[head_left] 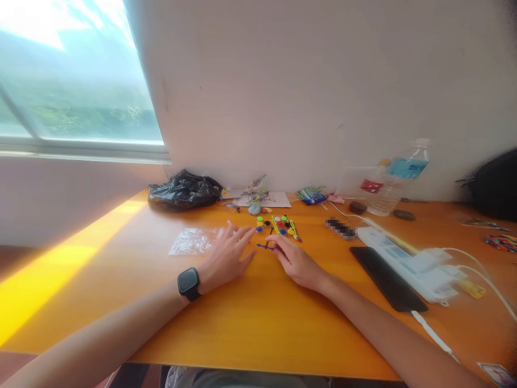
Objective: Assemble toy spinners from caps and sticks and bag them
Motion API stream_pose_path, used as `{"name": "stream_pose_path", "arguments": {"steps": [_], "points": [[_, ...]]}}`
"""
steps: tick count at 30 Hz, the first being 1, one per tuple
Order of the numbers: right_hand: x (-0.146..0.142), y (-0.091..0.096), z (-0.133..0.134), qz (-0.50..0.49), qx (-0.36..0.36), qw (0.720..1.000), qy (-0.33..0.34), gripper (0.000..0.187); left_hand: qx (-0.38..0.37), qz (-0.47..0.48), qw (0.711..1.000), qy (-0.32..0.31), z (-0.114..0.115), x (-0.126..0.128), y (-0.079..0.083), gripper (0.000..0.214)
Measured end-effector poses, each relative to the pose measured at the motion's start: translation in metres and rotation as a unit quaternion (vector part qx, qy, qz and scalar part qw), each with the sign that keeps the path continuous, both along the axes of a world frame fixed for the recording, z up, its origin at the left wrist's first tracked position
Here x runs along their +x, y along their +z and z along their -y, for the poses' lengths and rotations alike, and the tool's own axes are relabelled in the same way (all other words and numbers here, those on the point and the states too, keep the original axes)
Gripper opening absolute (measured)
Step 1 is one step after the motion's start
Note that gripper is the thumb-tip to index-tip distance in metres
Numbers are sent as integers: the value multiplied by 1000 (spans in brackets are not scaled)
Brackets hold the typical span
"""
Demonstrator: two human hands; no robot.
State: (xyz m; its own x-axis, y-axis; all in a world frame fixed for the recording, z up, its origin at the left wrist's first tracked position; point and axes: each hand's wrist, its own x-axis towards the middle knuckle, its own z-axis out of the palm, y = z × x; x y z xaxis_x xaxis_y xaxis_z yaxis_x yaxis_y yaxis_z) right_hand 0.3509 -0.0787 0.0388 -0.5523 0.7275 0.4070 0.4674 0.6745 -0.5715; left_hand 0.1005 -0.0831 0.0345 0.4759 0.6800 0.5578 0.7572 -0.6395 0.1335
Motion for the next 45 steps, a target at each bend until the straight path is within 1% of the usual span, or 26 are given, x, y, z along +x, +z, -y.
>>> {"name": "stream_pose_path", "arguments": {"steps": [4,7,10,12,13,15,17,20,23,26,27,28,30,32,35,39,41,45], "points": [[-4,-1,4,-30,-45,999,0,25,-15,-16,998,-61,3,4,6,27],[-7,0,3,-100,-53,993,-13,21,-23,-12,997,-69,2,3,6,29],[-6,1,-2,-184,-76,979,-48,27,-21,22,998,-62,2,3,4,31],[-4,0,-5,-202,-90,973,-66,28,-21,36,997,-59,3,3,5,31],[-3,0,-6,-200,-86,973,-74,28,-23,36,997,-60,4,3,6,31],[-2,1,-5,-178,-53,979,-87,28,-33,26,997,-66,6,4,8,31],[-2,4,-3,-140,-6,986,-94,24,-47,16,996,-74,9,5,12,31],[1,12,1,-70,37,993,-87,19,-62,19,995,-77,10,5,14,30],[6,19,3,15,59,996,-59,21,-84,46,993,-64,8,3,12,28],[10,17,1,110,55,992,-37,27,-118,105,987,-34,4,1,6,19],[11,15,0,127,51,990,-46,30,-127,125,984,-21,3,1,4,21],[11,12,-2,133,48,988,-66,32,-132,141,981,-7,3,0,2,29],[11,6,-8,117,44,984,-125,33,-140,143,980,14,2,1,-2,40],[8,1,-15,94,44,978,-180,31,-151,110,982,19,3,2,-3,37],[3,-6,-24,99,58,969,-221,27,-170,54,984,1,6,5,-3,26],[-4,-16,-27,143,75,956,-244,24,-184,-24,980,-76,11,7,2,24],[-7,-19,-27,172,74,951,-248,23,-185,-46,976,-103,12,7,5,24],[-8,-18,-24,220,58,942,-246,24,-195,-46,974,-104,13,7,7,25]]}}
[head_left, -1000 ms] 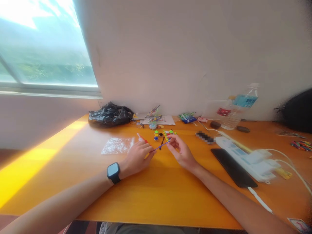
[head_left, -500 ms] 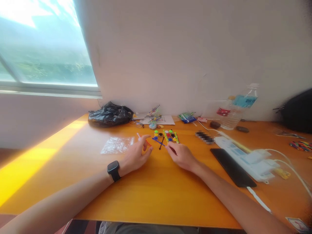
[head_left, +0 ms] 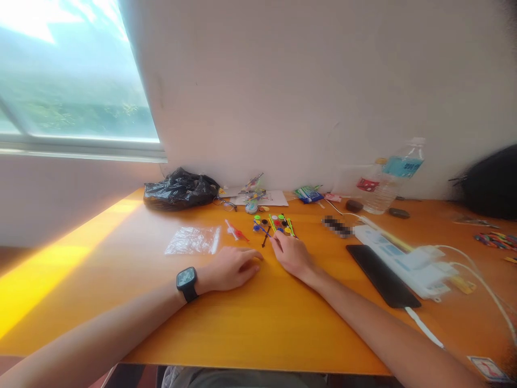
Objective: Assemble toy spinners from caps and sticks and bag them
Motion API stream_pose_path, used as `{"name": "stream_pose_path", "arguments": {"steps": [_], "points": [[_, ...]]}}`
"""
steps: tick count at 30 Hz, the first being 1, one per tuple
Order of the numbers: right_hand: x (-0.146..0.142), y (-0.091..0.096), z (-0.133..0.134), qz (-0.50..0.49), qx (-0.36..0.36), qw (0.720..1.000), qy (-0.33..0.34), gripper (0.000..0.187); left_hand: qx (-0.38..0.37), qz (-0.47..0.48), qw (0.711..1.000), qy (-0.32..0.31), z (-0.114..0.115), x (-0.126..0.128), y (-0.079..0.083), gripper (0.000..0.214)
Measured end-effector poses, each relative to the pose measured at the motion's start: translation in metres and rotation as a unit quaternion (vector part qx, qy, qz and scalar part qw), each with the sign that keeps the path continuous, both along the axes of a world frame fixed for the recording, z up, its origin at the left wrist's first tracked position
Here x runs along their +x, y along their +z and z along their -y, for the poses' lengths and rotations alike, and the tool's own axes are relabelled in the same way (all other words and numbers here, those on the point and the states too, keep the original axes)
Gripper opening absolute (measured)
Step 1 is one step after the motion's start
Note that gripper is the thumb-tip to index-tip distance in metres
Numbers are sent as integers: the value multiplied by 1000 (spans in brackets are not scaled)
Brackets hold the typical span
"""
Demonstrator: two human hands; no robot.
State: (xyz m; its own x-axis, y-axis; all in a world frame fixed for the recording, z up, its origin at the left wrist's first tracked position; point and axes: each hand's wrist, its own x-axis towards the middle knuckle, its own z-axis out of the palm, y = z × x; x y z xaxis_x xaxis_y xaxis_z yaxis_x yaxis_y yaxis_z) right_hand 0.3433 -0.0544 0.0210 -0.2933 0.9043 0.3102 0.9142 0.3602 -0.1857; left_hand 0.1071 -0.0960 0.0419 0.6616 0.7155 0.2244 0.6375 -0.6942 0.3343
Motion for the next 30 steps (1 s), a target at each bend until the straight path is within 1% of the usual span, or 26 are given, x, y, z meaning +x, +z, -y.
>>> {"name": "stream_pose_path", "arguments": {"steps": [5,12,17,21,24,27,30], "points": [[0,4,1,15,-14,1000,1,26,-11,-3,1000,-1,0,0,1,25],[2,0,-1,19,-14,1000,-4,27,-10,1,1000,0,-1,-1,-1,25],[5,-2,-1,15,-5,1000,13,26,-11,5,1000,-1,0,-1,0,25],[4,1,1,10,-11,1000,27,24,-9,14,1000,-4,0,-1,1,24],[5,6,4,-2,-28,999,42,25,-9,22,1000,-5,0,-1,2,24],[7,10,9,-42,-61,995,64,25,-12,23,1000,0,0,0,0,23],[12,15,12,-93,-104,987,85,25,-25,30,998,43,-2,0,-5,33]]}}
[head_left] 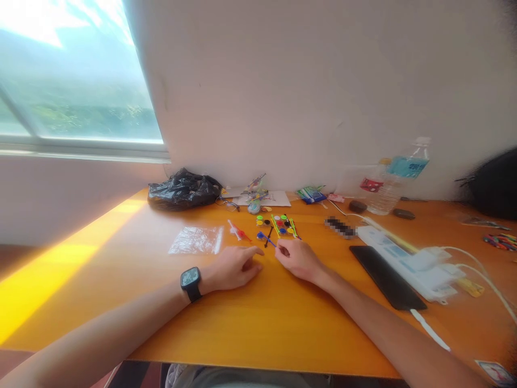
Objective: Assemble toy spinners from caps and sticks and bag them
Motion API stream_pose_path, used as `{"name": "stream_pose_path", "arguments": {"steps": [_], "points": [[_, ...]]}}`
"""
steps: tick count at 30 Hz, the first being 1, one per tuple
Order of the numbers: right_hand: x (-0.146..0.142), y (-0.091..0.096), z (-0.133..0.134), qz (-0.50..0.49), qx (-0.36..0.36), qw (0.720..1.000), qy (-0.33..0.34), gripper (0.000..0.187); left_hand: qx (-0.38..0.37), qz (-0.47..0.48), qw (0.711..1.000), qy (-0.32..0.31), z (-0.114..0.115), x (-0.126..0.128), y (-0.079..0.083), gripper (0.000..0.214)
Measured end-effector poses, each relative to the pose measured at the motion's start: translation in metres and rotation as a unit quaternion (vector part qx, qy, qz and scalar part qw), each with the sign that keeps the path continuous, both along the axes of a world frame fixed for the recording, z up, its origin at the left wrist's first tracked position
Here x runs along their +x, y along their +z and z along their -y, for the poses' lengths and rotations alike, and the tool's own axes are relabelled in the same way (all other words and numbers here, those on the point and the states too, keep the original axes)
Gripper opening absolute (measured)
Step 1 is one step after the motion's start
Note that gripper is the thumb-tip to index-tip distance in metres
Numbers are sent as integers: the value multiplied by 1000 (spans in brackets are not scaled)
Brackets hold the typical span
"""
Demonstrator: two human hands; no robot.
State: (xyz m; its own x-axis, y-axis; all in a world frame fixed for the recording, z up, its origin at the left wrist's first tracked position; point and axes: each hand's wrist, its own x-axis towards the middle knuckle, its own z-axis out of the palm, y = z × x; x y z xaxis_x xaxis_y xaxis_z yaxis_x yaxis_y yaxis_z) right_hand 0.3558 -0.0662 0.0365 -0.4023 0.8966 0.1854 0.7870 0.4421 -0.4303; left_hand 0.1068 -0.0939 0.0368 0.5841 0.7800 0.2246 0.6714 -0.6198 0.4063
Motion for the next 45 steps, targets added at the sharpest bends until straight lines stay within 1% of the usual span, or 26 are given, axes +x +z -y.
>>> {"name": "stream_pose_path", "arguments": {"steps": [2,4,7,9,12,15,17,19,20,22,23,24,25,27,29,31,34,37,40,45], "points": [[4,5,0,-33,-40,998,23,25,-9,21,999,37,-2,0,-3,46],[8,11,0,-69,-106,990,58,25,-12,42,997,56,-4,0,-6,52],[14,21,-2,-110,-220,963,109,24,-11,48,997,62,-4,-1,-7,49],[18,26,-3,-117,-265,947,138,26,-14,43,997,60,-2,0,-5,46],[23,31,-4,-117,-289,937,159,30,-18,37,998,44,0,0,-2,37],[26,37,-3,-143,-301,931,149,30,-19,37,999,34,0,0,-2,26],[26,40,-2,-177,-308,925,138,27,-19,42,998,34,-1,0,-4,22],[24,42,-1,-217,-305,918,131,26,-26,52,998,33,-3,-1,-6,23],[23,42,-1,-232,-298,917,129,26,-33,62,997,34,-3,-1,-6,28],[20,39,1,-244,-274,921,130,28,-35,95,994,44,-3,-1,-5,46],[18,36,1,-241,-262,925,133,28,-24,117,991,52,-2,-1,-3,54],[15,33,3,-237,-251,929,136,29,-4,141,988,60,-1,-2,-1,56],[12,29,4,-234,-242,932,138,30,21,163,984,65,0,-2,2,54],[7,20,6,-228,-218,939,138,31,71,192,977,60,2,-1,8,37],[2,12,9,-220,-183,949,133,32,97,188,977,33,3,-1,11,23],[-2,7,10,-212,-145,958,129,32,100,161,982,0,1,0,11,24],[-4,5,10,-221,-108,961,123,30,83,138,986,-35,-4,0,6,25],[-3,5,7,-238,-95,960,114,27,75,128,988,-48,-8,-1,-1,23],[-1,4,4,-249,-92,958,104,26,78,120,989,-46,-10,-1,-6,22],[1,-2,-1,-268,-131,950,93,24,76,114,990,-31,-13,-1,-11,19]]}}
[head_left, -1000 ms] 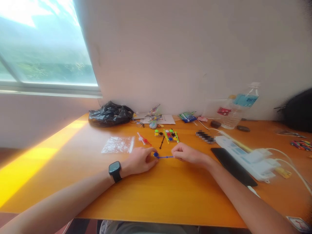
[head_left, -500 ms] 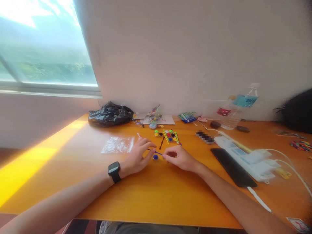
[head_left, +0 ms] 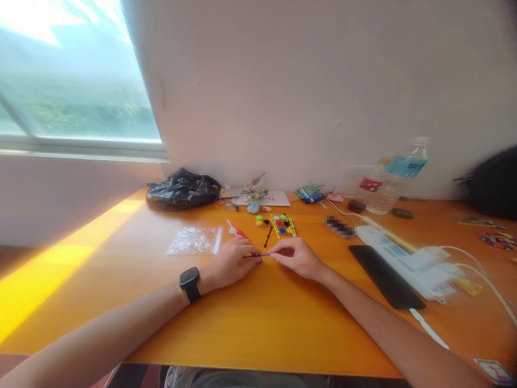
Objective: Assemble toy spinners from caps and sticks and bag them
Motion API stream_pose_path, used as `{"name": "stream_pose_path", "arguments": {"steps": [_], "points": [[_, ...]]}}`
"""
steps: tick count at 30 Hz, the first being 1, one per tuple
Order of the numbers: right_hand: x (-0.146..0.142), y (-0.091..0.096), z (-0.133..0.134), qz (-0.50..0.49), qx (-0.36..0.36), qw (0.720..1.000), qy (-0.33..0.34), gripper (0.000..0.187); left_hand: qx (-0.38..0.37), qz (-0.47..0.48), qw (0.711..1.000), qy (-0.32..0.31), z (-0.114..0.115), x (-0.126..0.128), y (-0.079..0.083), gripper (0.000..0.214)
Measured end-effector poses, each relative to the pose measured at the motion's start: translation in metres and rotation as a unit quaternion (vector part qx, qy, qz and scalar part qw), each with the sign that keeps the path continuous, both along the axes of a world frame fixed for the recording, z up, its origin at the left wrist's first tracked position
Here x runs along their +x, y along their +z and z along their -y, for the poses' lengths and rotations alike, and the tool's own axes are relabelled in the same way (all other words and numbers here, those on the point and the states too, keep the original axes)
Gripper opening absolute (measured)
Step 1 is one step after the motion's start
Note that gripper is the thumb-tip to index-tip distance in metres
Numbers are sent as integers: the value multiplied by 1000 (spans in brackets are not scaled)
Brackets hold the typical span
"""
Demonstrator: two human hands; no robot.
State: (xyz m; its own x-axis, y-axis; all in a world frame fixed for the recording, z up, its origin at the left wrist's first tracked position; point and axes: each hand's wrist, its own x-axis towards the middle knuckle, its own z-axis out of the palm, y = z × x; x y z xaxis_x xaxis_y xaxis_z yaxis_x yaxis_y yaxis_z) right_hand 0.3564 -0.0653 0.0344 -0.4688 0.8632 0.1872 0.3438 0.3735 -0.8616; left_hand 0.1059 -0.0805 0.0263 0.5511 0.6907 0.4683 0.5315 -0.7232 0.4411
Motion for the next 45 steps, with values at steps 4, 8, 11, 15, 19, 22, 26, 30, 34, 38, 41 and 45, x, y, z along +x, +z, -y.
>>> {"name": "stream_pose_path", "arguments": {"steps": [4,8,11,15,19,22,26,30,34,38,41,45], "points": [[0,-3,0,9,-28,1000,12,22,-6,-1,1000,6,0,0,0,16],[-2,-5,2,16,-37,999,17,21,-28,20,999,23,3,1,1,14],[-4,-7,3,17,-32,999,15,19,-47,28,998,26,6,1,1,14],[-5,-5,5,28,-8,1000,10,16,-54,36,998,2,6,0,2,17],[-6,0,8,46,35,998,-2,18,-66,40,997,-17,3,2,4,23],[-7,2,9,57,45,997,0,18,-77,35,996,-21,3,9,5,22],[-7,2,9,64,42,997,10,16,-58,32,998,-16,6,19,4,20],[-8,0,9,62,37,997,18,14,-69,41,997,-20,5,20,4,18],[-9,-4,10,69,47,996,34,13,-102,40,993,-50,1,14,6,20],[-10,-6,9,90,83,992,30,12,-126,43,990,-41,-2,12,6,19],[-11,-7,9,95,91,991,32,11,-127,33,991,-34,-1,13,6,20],[-10,-7,7,95,86,991,25,13,-96,20,995,-24,3,15,4,18]]}}
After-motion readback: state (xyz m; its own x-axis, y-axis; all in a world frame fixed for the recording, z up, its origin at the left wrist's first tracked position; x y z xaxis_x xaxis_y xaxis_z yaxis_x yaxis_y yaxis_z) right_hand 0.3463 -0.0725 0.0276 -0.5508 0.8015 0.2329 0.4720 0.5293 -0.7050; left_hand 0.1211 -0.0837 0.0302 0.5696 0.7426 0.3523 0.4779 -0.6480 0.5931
